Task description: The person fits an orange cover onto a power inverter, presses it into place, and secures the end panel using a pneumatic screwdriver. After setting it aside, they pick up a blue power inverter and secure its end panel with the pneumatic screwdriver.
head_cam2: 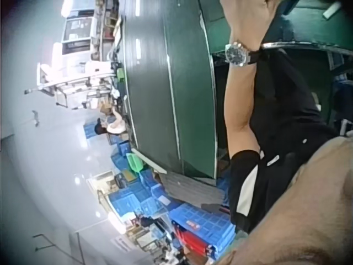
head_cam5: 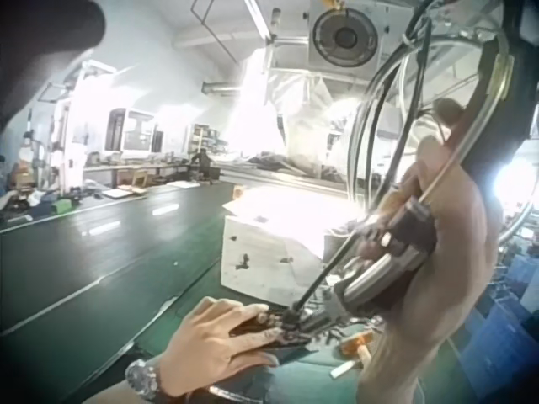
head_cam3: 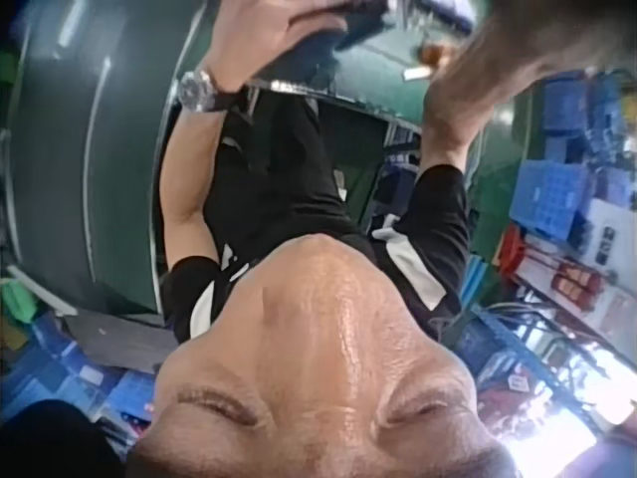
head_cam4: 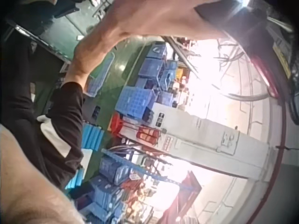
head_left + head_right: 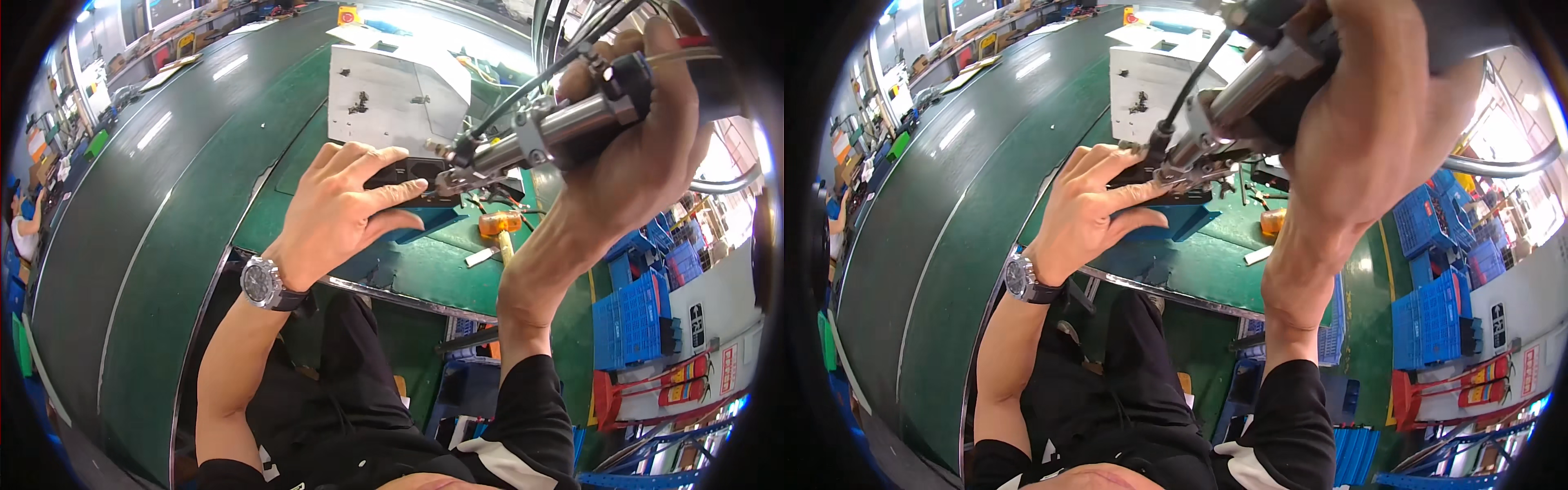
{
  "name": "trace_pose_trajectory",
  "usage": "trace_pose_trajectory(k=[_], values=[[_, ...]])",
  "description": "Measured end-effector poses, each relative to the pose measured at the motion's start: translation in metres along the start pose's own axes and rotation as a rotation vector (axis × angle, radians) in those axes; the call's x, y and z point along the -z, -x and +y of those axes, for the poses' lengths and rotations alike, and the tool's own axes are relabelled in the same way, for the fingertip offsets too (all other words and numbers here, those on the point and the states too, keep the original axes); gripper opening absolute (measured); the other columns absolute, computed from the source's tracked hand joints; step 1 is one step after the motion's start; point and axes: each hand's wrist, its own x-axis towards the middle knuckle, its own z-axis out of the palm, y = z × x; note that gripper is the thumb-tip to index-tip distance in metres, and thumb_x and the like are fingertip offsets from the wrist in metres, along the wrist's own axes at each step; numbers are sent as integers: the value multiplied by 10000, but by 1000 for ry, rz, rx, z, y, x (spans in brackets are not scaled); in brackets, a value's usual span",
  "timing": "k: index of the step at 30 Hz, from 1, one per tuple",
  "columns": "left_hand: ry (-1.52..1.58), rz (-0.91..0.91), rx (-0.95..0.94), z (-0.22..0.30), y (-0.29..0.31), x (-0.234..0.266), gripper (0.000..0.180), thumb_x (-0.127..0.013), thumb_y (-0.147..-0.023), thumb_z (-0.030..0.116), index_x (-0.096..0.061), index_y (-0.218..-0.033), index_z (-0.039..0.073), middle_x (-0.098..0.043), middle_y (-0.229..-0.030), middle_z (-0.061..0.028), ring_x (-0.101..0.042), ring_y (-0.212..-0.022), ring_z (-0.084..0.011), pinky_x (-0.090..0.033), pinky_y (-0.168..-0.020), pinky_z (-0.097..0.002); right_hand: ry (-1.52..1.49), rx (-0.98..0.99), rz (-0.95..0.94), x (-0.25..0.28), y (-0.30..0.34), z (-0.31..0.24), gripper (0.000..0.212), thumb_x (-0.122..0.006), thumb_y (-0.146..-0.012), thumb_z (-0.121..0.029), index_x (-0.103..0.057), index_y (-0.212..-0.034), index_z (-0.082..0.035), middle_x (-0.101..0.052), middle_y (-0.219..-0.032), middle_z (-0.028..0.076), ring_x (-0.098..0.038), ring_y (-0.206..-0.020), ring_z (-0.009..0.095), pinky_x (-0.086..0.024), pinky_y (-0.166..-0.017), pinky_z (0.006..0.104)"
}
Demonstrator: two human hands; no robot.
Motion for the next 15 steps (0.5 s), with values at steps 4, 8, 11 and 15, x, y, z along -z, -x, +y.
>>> trace_pose_trajectory(k=[4,8,11,15], values=[[-18,8,-8,0,0,-2,400,-838,-730,314,-815,-1117,214,-709,-1248,-15,-631,-1050,-223,-477,-890,-366,260,19,222,8,-6,-4,220,-741,-896,-158,-678,-997,26,-665,-742,120,-626,-518,190,-536,-444,301],[-24,24,-5,1,0,-2,400,-852,-718,279,-816,-1108,199,-716,-1225,-20,-633,-1037,-229,-482,-875,-367,227,7,50,10,-3,-7,298,-718,-900,-165,-646,-1077,63,-657,-716,114,-608,-503,169,-513,-439,283],[-27,22,-15,3,-1,-3,391,-851,-727,262,-817,-1110,193,-715,-1228,-39,-629,-1027,-244,-483,-859,-374,358,-34,48,1,2,-17,372,-684,-924,-209,-635,-1127,99,-655,-687,91,-577,-472,123,-474,-420,248],[-36,16,-23,7,-1,-1,389,-851,-730,257,-816,-1112,191,-714,-1226,-41,-627,-1021,-245,-483,-857,-373,375,-6,40,-1,7,-11,438,-671,-937,-222,-609,-1192,129,-642,-661,63,-550,-443,91,-443,-408,223]])
